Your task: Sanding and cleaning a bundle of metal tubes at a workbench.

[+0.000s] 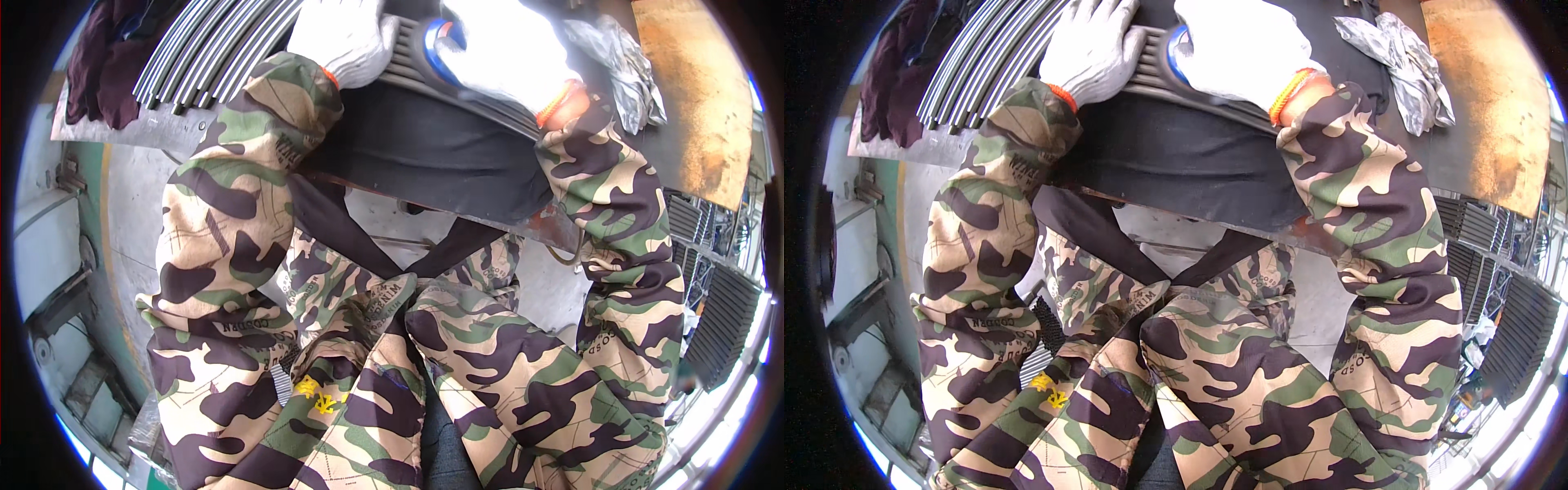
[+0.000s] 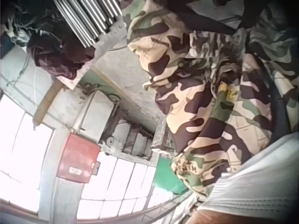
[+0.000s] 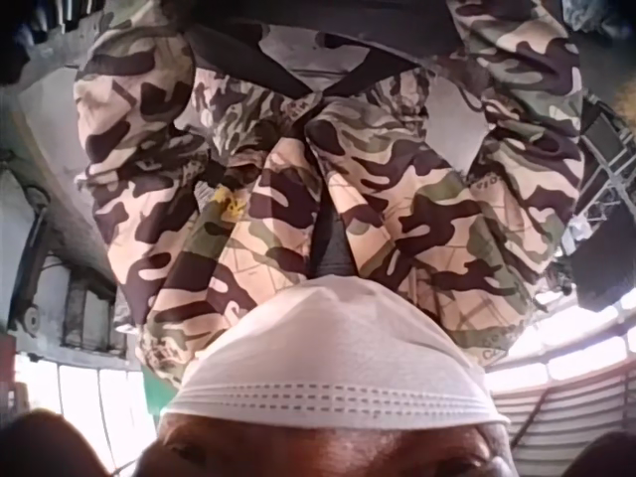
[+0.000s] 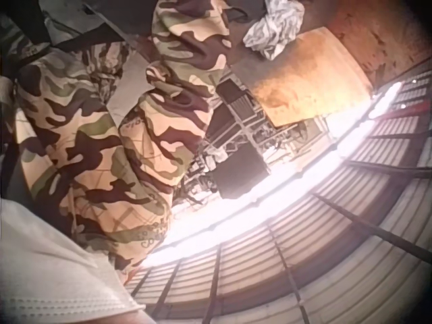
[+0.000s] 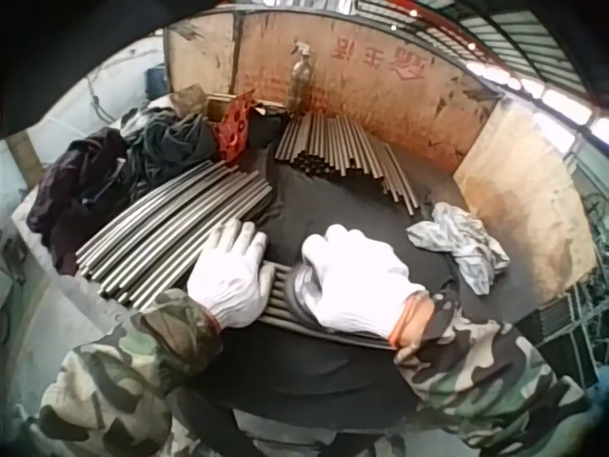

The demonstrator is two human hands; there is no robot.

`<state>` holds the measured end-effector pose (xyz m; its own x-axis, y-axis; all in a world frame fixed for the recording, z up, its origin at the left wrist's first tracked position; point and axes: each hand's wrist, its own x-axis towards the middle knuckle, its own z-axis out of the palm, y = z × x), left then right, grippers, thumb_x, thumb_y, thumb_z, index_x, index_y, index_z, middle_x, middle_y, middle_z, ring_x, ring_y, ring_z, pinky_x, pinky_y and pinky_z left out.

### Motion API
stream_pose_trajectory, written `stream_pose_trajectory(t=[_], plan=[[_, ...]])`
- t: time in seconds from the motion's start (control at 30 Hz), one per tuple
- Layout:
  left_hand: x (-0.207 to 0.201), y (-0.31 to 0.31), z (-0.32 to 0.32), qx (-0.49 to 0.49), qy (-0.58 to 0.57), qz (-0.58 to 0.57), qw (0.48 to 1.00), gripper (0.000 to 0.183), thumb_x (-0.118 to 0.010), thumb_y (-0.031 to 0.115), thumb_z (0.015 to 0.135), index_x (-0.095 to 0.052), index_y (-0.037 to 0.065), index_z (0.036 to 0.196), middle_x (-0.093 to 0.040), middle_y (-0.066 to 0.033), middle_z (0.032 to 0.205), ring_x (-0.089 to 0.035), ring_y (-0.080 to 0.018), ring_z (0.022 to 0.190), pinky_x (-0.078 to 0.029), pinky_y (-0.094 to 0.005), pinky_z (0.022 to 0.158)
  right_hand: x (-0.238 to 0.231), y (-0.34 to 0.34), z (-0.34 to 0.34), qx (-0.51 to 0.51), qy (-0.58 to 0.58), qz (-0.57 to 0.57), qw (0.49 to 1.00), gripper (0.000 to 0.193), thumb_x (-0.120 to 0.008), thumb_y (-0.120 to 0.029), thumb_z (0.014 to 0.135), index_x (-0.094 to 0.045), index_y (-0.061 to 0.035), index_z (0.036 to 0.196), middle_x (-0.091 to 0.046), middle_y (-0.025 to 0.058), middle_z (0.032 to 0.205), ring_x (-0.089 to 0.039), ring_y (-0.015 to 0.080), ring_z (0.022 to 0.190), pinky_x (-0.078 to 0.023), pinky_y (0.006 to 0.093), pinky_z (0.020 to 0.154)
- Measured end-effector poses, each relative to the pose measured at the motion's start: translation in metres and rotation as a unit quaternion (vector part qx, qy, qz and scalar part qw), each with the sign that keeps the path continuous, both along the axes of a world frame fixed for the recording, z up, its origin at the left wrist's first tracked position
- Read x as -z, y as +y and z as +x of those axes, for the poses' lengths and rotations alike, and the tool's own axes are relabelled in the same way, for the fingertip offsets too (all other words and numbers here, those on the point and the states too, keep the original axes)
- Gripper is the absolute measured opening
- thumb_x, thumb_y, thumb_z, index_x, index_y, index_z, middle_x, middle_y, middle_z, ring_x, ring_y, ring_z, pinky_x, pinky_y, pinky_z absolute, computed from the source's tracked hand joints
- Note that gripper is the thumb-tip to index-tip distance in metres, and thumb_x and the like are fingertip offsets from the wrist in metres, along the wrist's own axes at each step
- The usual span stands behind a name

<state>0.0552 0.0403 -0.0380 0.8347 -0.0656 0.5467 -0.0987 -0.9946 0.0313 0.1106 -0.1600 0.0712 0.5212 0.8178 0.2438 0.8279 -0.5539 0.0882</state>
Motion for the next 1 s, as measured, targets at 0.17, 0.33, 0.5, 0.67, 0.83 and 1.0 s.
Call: stream_pose_trajectory(t=[0.17, 0.33, 0.5, 0.67, 0.83, 1.0], plan=[[0.002, 0.005, 0.017, -0.005, 0.017, 0.012, 1.000, 0.054, -0.060, 0.032, 0.099, -0.062, -0.006, 0.138, -0.059, -0.0307, 0.144, -0.051, -0.0503, 0.139, -0.035, -0.0586, 0.121, 0.004, -0.012, -0.003, 0.001, 0.013, 0.018, 1.000, 0.024, -0.068, -0.030, 0.090, -0.066, -0.0082, 0.101, -0.065, 0.0195, 0.091, -0.069, 0.0404, 0.083, -0.057, 0.0514, 0.070], [0.000, 0.003, 0.003, -0.001, 0.033, 0.014, 0.999, 0.055, -0.059, 0.030, 0.100, -0.060, -0.008, 0.139, -0.059, -0.0319, 0.144, -0.051, -0.0512, 0.139, -0.034, -0.0587, 0.121, 0.007, -0.022, 0.011, 0.013, 0.005, 0.018, 1.000, 0.025, -0.069, -0.030, 0.090, -0.066, -0.0077, 0.101, -0.065, 0.0200, 0.091, -0.069, 0.0408, 0.082, -0.057, 0.0519, 0.070], [0.000, 0.001, -0.022, 0.013, 0.009, 0.064, 0.998, 0.049, -0.057, 0.030, 0.104, -0.058, -0.001, 0.142, -0.059, -0.0222, 0.143, -0.052, -0.0396, 0.133, -0.039, -0.0510, 0.115, 0.004, -0.021, 0.012, 0.014, -0.009, 0.020, 1.000, 0.025, -0.068, -0.030, 0.091, -0.066, -0.0074, 0.101, -0.066, 0.0206, 0.091, -0.069, 0.0410, 0.083, -0.057, 0.0523, 0.071], [0.001, 0.008, -0.009, 0.033, 0.022, 0.048, 0.998, 0.047, -0.058, 0.029, 0.102, -0.060, -0.002, 0.136, -0.060, -0.0225, 0.137, -0.054, -0.0399, 0.129, -0.041, -0.0523, 0.111, 0.000, -0.021, 0.008, 0.022, 0.000, 0.013, 1.000, 0.023, -0.066, -0.029, 0.091, -0.066, -0.0079, 0.100, -0.066, 0.0203, 0.091, -0.069, 0.0413, 0.083, -0.057, 0.0529, 0.071], [0.008, 0.014, 0.019, -0.016, 0.058, 0.029, 0.998, 0.055, -0.058, 0.031, 0.101, -0.060, -0.009, 0.138, -0.058, -0.0323, 0.145, -0.050, -0.0521, 0.138, -0.035, -0.0596, 0.120, 0.006, -0.038, 0.004, 0.016, 0.019, 0.026, 0.999, 0.020, -0.066, -0.026, 0.090, -0.066, -0.0087, 0.099, -0.065, 0.0188, 0.088, -0.068, 0.0395, 0.081, -0.057, 0.0523, 0.069], [0.012, 0.020, 0.029, -0.016, 0.034, 0.055, 0.998, 0.052, -0.058, 0.032, 0.102, -0.062, -0.008, 0.135, -0.061, -0.0318, 0.141, -0.051, -0.0523, 0.137, -0.035, -0.0596, 0.120, 0.010, -0.060, 0.012, 0.018, 0.001, 0.039, 0.999, 0.019, -0.067, -0.026, 0.090, -0.065, -0.0091, 0.098, -0.063, 0.0177, 0.086, -0.067, 0.0388, 0.076, -0.056, 0.0511, 0.067]])
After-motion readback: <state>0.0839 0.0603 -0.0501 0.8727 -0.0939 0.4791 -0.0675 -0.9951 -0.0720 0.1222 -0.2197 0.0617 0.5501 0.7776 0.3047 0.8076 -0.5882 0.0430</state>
